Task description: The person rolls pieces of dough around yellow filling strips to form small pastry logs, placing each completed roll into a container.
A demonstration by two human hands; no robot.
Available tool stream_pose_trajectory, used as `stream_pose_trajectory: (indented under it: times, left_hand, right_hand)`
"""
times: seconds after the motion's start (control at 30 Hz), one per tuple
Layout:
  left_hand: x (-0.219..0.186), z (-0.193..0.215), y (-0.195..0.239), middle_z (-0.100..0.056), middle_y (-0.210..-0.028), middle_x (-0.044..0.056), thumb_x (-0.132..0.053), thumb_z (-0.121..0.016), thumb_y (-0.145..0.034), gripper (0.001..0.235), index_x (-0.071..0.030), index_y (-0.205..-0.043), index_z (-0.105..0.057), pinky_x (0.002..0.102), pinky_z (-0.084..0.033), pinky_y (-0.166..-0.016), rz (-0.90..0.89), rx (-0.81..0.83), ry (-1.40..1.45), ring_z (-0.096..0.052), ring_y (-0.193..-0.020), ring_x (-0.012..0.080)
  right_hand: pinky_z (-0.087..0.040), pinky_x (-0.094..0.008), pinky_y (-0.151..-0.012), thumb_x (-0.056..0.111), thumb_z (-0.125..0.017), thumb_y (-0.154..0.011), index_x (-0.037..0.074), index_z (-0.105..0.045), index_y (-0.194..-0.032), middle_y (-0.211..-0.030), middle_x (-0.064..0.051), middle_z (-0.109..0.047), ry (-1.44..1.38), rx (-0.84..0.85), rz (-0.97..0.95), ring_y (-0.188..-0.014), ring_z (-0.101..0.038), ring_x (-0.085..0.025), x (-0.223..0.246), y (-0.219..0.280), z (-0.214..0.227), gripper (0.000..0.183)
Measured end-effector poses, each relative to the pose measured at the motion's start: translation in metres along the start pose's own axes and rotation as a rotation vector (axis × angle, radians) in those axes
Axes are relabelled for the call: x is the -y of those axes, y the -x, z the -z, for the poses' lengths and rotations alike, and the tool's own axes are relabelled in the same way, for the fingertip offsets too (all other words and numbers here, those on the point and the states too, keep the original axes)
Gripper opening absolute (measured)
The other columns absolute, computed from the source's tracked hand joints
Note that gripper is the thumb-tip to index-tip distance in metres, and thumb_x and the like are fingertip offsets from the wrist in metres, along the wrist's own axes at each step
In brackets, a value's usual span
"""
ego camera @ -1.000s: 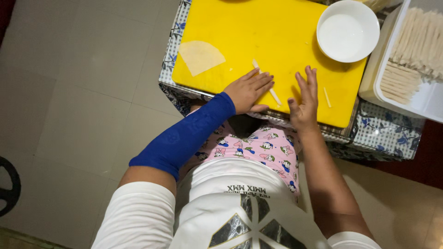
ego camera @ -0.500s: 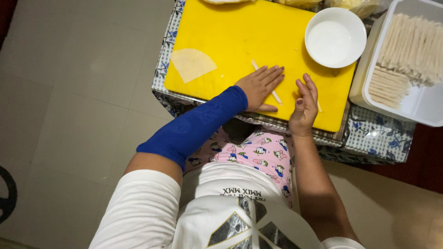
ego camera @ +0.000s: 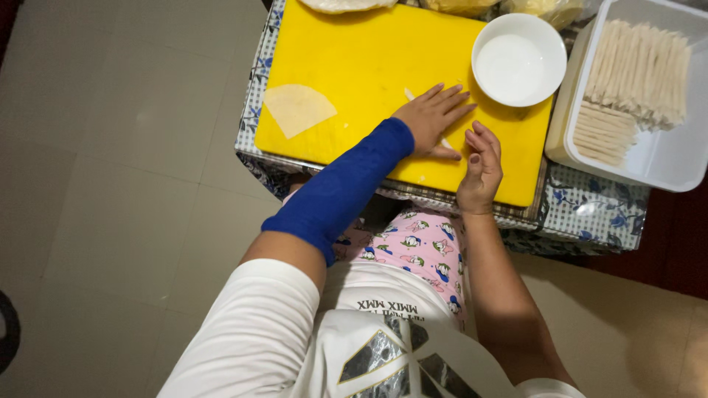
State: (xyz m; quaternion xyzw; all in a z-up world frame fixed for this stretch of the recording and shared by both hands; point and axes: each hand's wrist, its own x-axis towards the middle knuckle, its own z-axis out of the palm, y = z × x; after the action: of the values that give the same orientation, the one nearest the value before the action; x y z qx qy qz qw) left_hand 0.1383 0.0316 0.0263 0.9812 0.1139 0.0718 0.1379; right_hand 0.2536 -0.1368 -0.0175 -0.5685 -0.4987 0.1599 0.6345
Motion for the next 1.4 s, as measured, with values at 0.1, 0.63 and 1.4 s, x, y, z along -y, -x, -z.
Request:
stream_pose_trajectory:
  times: [0.1,0.63,1.4]
  left_hand:
    - [0.002,0.009,0.019,-0.032,-0.161,0.021,-0.075,-0.067,-0.082,0.111,-0.003,-0.156,-0.029,0.051,-0.017,-0.126,0.033,-0.101,0.086,-0.025,-0.153,0.0356]
    - [-0.01,-0.026,0.1,-0.052,-0.147,0.019,-0.037,-0.07,-0.097,0.06,-0.002,-0.141,-0.051,0.052,-0.026,-0.127,0.337,-0.506,0.068,-0.038,-0.149,0.0359]
    - [-0.016,-0.016,0.103,-0.058,-0.136,0.017,-0.026,-0.07,-0.09,0.052,-0.002,-0.135,-0.057,0.051,-0.029,-0.124,0.305,-0.603,0.09,-0.046,-0.14,0.0345]
  right_hand:
    - [-0.051,-0.033,-0.11,0.019,-0.061,-0.109,-0.004,-0.062,-0.132,-0.139,-0.014,-0.055,-0.084,-0.043,-0.088,-0.126,-0.058,-0.022,-0.008,0.002,-0.001,0.032]
    - [-0.048,-0.047,-0.093,0.025,-0.089,-0.081,0.002,-0.074,-0.11,-0.108,-0.018,-0.065,0.768,0.312,0.016,-0.105,-0.059,-0.039,0.021,-0.059,-0.031,0.04]
    - [-0.053,-0.042,-0.077,0.019,-0.082,-0.094,0.003,-0.08,-0.098,-0.091,-0.015,-0.07,0.717,0.299,0.002,-0.086,-0.066,-0.03,0.018,-0.063,-0.035,0.017]
